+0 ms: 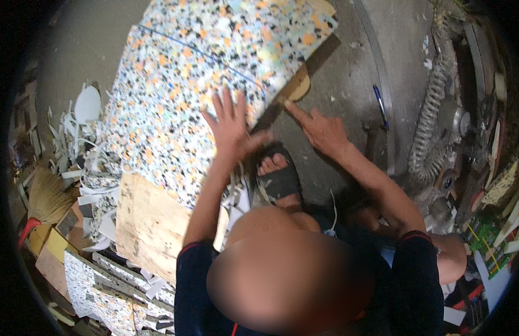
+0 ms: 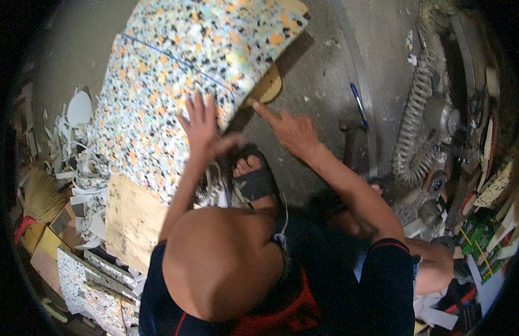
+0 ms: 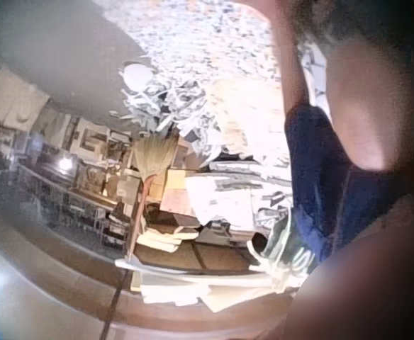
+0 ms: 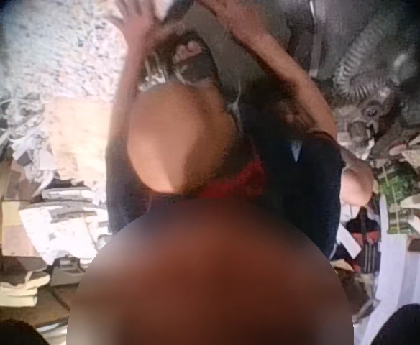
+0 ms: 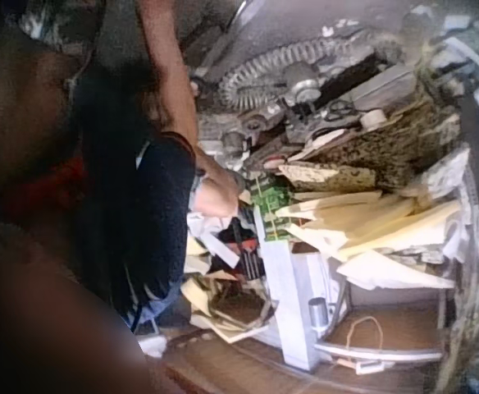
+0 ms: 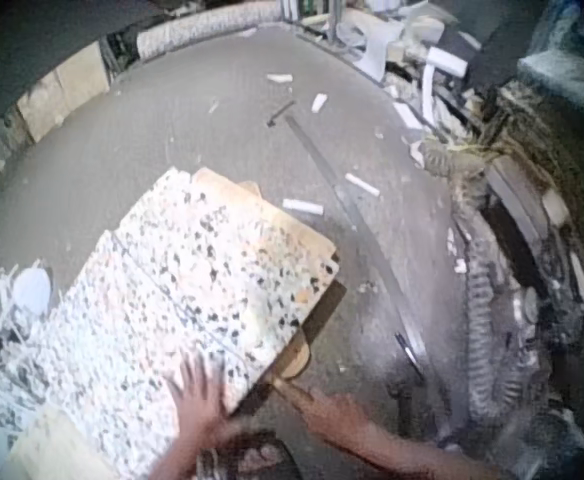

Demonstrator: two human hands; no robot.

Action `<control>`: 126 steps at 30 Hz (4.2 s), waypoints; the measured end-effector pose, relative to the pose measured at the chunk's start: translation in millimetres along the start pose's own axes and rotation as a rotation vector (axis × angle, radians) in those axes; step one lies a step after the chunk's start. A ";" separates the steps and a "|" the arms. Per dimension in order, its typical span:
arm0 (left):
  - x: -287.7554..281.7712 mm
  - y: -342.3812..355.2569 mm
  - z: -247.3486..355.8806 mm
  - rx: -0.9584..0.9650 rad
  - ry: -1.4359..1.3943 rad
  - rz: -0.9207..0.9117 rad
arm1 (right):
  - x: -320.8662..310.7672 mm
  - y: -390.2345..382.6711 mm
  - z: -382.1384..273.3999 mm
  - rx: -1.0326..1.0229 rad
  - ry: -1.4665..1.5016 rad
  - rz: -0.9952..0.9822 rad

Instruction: The person uses a hammer and chisel to cut a speckled composite sheet placed on a wooden board. They trace a curved outline with a pen, then repeatedly strike the chisel along the marked line to separate the material.

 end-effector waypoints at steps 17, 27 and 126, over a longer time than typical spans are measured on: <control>-83.4 -121.7 -40.6 -0.003 -0.455 0.632 | -61.2 -65.9 49.0 0.190 0.328 0.166; -25.4 4.9 -15.0 -0.231 -1.390 0.398 | -100.4 112.3 38.2 0.488 1.330 0.610; -31.1 31.7 -45.2 0.019 -0.443 0.415 | -147.9 111.7 31.4 0.195 0.423 0.404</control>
Point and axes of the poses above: each hand's wrist, its own y-axis towards the middle knuckle, its own x-axis out of the palm, z = x × y, the point moved 4 cm from there along y, towards the middle knuckle, and after that the axes turned 12 degrees about -z, right-handed, at the moved point
